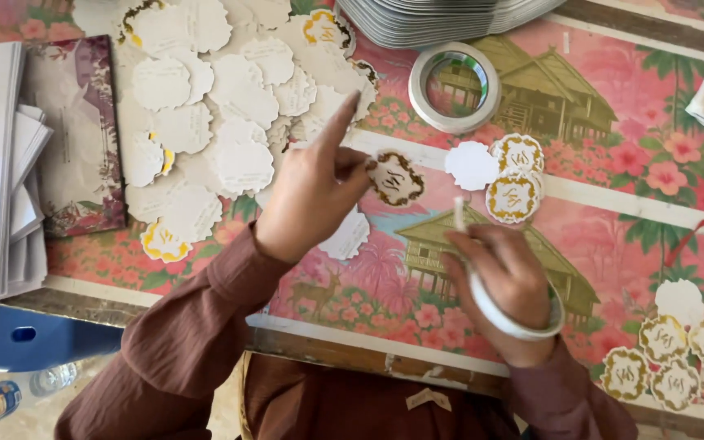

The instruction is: Applying double-sided tape to small decorative paper cutouts

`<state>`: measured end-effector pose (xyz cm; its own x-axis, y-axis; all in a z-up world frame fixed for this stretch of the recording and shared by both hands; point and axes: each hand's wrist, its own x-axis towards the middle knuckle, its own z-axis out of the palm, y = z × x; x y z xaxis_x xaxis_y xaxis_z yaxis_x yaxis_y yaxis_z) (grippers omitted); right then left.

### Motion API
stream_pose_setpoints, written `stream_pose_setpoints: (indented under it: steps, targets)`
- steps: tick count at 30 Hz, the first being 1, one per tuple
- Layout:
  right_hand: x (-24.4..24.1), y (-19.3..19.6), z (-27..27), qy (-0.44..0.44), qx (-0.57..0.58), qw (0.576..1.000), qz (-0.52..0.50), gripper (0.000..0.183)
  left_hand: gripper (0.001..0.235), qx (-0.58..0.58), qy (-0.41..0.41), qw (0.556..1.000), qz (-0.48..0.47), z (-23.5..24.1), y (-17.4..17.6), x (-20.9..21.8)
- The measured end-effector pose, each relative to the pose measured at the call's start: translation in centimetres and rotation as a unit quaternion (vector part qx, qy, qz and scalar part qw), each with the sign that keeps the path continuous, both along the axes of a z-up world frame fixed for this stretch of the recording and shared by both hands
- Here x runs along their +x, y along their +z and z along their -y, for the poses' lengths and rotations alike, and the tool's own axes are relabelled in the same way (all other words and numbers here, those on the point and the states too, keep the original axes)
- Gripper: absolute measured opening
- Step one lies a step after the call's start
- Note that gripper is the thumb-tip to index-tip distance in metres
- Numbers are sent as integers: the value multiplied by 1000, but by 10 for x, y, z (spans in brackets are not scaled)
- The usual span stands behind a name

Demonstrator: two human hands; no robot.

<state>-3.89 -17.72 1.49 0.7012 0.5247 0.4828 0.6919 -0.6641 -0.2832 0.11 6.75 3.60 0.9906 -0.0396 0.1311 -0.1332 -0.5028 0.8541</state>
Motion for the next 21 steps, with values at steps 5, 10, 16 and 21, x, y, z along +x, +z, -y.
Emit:
stream_pose_setpoints:
  steps: [5, 10, 16, 21]
  targets:
    - [-8, 16, 2, -77, 111, 984, -112, 28, 71, -6, -51, 998, 47, 25, -4, -17]
    - [-14, -7, 27, -64, 146, 985, -61, 8, 72, -31, -91, 994, 43, 58, -11, -45]
    - [-43, -40, 62, -14, -90, 984, 155, 27, 57, 92, -149, 966, 191, 79, -32, -91]
    - [-63, -37, 82, -34, -14, 996, -87, 43, 41, 135, -172, 952, 213, 81, -46, -96]
